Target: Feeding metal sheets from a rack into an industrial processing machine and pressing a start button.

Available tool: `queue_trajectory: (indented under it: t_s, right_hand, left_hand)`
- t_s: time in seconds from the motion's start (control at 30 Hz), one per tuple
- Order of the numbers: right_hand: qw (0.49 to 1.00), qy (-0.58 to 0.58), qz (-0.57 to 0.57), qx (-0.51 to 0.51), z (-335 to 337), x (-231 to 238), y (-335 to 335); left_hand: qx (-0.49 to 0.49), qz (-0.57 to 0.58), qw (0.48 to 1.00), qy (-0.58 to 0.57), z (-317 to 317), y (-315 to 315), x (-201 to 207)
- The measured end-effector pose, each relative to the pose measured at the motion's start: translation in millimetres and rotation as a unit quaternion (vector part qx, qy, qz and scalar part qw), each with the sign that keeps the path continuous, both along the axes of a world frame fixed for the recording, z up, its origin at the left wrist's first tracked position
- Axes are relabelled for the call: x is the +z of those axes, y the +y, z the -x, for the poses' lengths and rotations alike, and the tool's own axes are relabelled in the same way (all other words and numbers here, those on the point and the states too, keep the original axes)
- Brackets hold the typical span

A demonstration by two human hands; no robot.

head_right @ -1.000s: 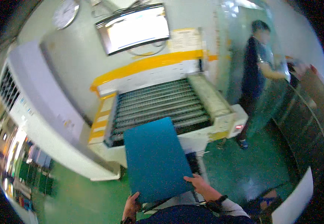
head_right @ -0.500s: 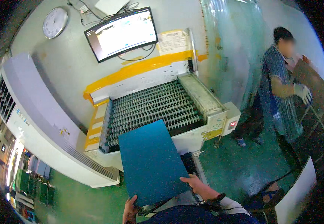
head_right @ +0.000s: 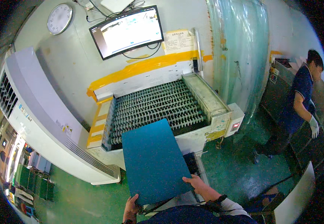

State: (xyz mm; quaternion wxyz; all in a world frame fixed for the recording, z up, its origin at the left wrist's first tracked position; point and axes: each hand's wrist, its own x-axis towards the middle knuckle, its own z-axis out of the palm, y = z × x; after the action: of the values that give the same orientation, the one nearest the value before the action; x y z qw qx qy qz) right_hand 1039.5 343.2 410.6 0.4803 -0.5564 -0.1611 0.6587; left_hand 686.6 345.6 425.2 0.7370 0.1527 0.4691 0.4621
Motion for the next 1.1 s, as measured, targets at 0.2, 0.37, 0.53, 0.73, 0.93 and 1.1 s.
queue_trajectory:
  t_s: [0.2,0.37,0.53,0.73,0.93,1.1]
  right_hand:
    - [1.000,0.014,0.002,-0.005,18,22,0]
    - [0.999,0.038,-0.014,-0.003,29,21,1]
    - [0.999,0.031,-0.013,-0.015,2,31,3]
    - [0.991,-0.089,0.077,0.066,16,109,-13]
    - [0.988,-0.115,0.097,0.042,-72,10,1]
    - [0.993,-0.094,-0.026,0.061,-92,15,-1]
  left_hand:
    - [0.010,-0.023,1.000,0.003,16,0,0]
    - [-0.006,-0.009,1.000,0.002,28,1,7]
    - [-0.004,0.018,0.999,0.034,-6,17,23]
    - [-0.048,-0.048,0.998,0.009,5,10,10]
    - [-0.081,0.015,0.985,0.153,-81,-15,32]
    - [-0.118,0.007,0.982,0.147,-88,8,2]
